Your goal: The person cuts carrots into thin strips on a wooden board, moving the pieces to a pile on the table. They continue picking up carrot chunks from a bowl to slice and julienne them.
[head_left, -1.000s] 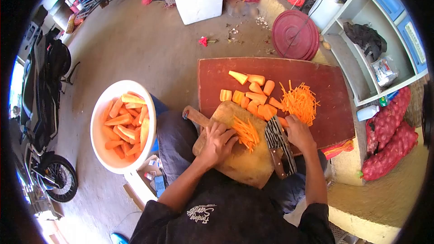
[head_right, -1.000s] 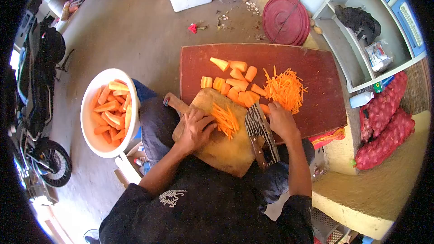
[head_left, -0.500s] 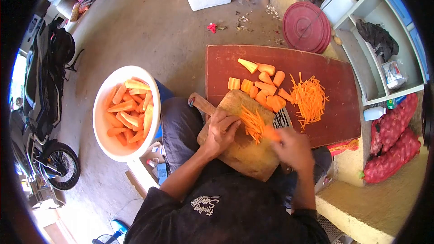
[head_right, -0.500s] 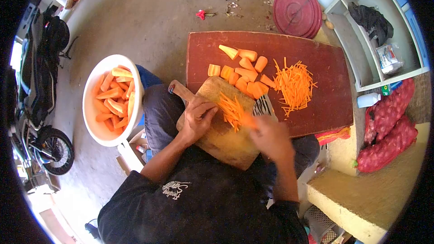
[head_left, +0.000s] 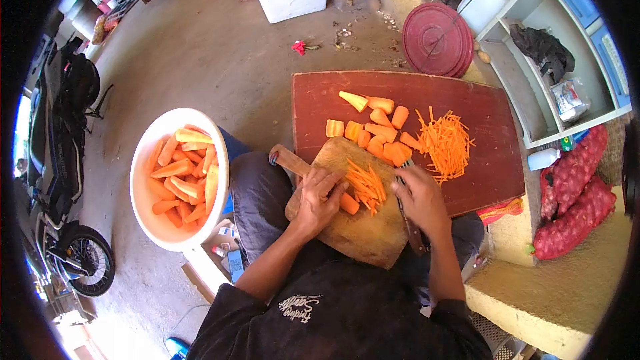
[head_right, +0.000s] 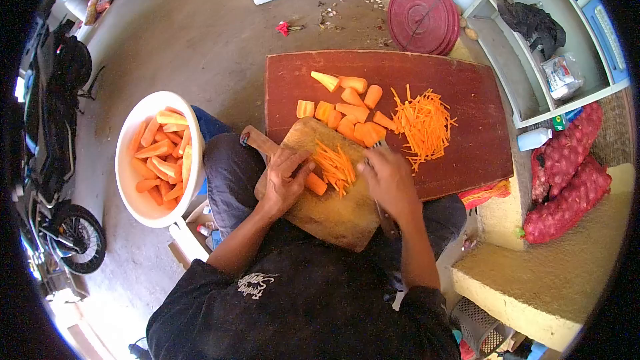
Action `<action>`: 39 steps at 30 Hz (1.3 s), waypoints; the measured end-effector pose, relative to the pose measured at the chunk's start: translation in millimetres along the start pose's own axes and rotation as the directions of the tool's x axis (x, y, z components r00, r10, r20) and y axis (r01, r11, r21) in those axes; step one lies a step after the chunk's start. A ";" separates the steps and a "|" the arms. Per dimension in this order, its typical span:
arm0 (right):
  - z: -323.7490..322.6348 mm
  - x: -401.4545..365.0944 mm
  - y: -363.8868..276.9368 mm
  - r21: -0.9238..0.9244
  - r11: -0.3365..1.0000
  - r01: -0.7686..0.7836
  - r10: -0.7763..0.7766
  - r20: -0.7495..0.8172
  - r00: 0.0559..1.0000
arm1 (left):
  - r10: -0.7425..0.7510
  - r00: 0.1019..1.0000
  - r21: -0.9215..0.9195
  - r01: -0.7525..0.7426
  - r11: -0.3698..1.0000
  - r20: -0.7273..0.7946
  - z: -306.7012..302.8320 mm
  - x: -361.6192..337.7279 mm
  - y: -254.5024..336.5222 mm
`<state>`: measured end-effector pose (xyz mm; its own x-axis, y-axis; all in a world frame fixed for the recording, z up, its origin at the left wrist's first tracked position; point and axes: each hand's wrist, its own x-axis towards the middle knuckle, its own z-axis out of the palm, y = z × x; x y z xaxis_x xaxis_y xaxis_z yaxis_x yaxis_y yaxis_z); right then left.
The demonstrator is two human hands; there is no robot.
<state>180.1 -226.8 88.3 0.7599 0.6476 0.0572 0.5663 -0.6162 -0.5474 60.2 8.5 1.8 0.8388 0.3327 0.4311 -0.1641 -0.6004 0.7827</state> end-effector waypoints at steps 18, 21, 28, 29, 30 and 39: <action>27.9 78.3 50.4 -0.064 0.997 -0.049 0.057 0.131 0.990 | 0.039 0.999 0.044 -0.040 0.998 0.016 0.0 -0.9 -1.0; 21.3 81.8 54.3 0.060 0.992 -0.108 0.097 0.168 0.981 | 0.029 1.000 0.026 -0.029 0.999 -0.005 0.2 -1.0 -1.9; 20.4 77.8 49.7 0.109 0.991 -0.078 0.052 0.219 0.974 | 0.041 0.999 0.011 -0.041 0.999 0.025 -2.6 0.6 -0.6; 25.1 75.7 55.5 0.056 0.998 0.012 -0.023 0.189 0.982 | 0.039 0.999 0.007 -0.039 0.999 0.029 -1.8 -0.2 -2.4; 25.2 76.7 52.7 0.000 0.995 0.104 -0.103 0.162 0.981 | 0.037 0.999 0.005 -0.037 0.999 0.030 -1.6 0.2 -3.4; 14.4 86.3 35.0 -0.305 0.952 0.033 0.060 0.291 0.955 | 0.027 0.999 0.011 -0.027 1.000 0.039 -1.6 0.1 -1.0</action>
<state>260.9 -186.0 62.0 0.6665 0.7119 -0.2212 0.6615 -0.7016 -0.2649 59.7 10.3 1.7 0.8536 0.2881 0.4339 -0.1810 -0.6170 0.7658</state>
